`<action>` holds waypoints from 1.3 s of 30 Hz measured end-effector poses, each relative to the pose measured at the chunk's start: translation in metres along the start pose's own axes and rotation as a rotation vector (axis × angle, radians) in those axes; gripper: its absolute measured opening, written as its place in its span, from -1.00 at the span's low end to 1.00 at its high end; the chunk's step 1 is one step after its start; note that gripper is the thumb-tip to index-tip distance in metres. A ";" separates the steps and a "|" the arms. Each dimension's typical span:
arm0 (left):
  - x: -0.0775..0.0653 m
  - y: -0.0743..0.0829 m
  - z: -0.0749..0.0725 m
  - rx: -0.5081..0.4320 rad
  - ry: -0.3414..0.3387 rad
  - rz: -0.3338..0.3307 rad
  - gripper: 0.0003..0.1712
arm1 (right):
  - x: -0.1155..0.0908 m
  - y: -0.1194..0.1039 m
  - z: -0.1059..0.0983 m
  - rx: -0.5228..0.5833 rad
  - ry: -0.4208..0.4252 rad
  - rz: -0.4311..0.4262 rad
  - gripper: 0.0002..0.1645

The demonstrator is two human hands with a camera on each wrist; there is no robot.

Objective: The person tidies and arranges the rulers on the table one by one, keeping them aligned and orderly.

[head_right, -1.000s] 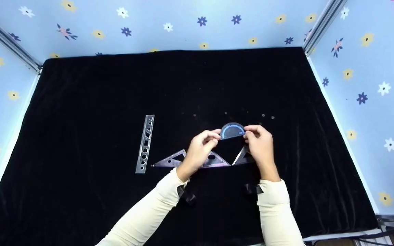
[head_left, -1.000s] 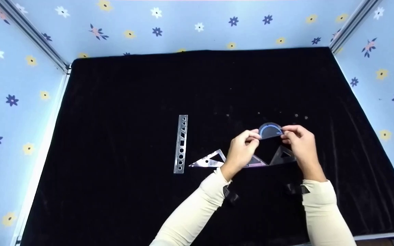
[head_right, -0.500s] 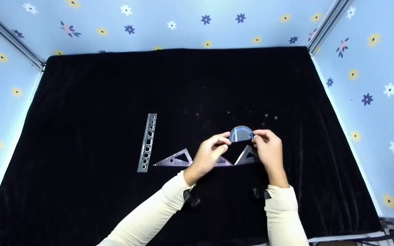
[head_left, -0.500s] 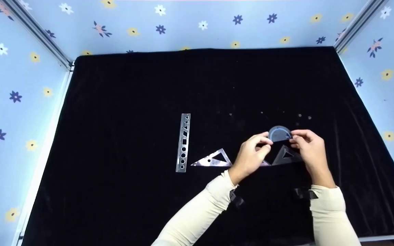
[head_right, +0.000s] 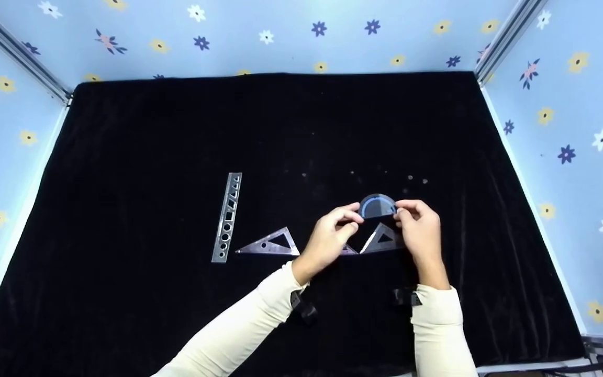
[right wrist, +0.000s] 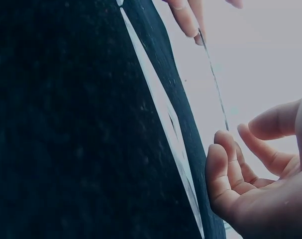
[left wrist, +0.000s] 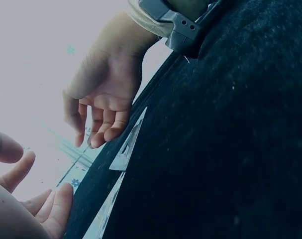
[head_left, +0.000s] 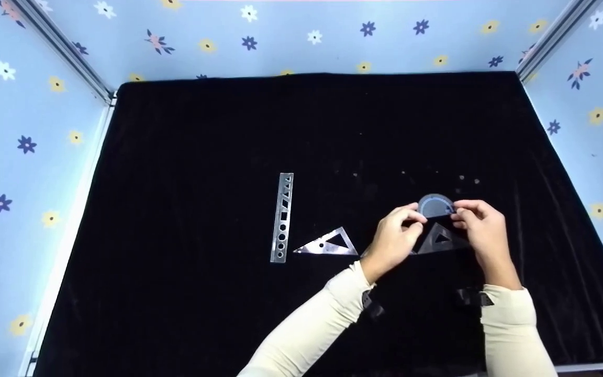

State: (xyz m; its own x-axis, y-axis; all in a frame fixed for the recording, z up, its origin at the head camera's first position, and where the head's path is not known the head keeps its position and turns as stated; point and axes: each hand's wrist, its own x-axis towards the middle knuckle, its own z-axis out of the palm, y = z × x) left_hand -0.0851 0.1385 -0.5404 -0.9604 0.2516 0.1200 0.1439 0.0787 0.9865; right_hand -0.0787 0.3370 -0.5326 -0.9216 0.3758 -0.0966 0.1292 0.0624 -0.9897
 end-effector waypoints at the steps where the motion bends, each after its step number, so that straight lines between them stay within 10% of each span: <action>1: 0.000 0.000 0.001 0.005 -0.001 -0.003 -0.83 | 0.000 0.000 -0.001 0.000 0.004 0.001 -0.72; 26: -0.004 0.000 0.048 0.099 -0.131 -0.044 -0.78 | -0.004 0.010 -0.051 0.000 0.080 0.035 -0.78; 39: 0.000 0.003 0.070 -0.458 -0.170 -0.331 -0.87 | -0.001 0.008 -0.069 0.038 0.151 0.055 -0.82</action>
State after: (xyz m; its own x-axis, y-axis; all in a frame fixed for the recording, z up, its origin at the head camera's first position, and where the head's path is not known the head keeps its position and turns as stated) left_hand -0.0681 0.2061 -0.5448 -0.8793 0.4388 -0.1850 -0.3112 -0.2354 0.9207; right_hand -0.0516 0.4009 -0.5333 -0.8477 0.5126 -0.1362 0.1609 0.0038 -0.9870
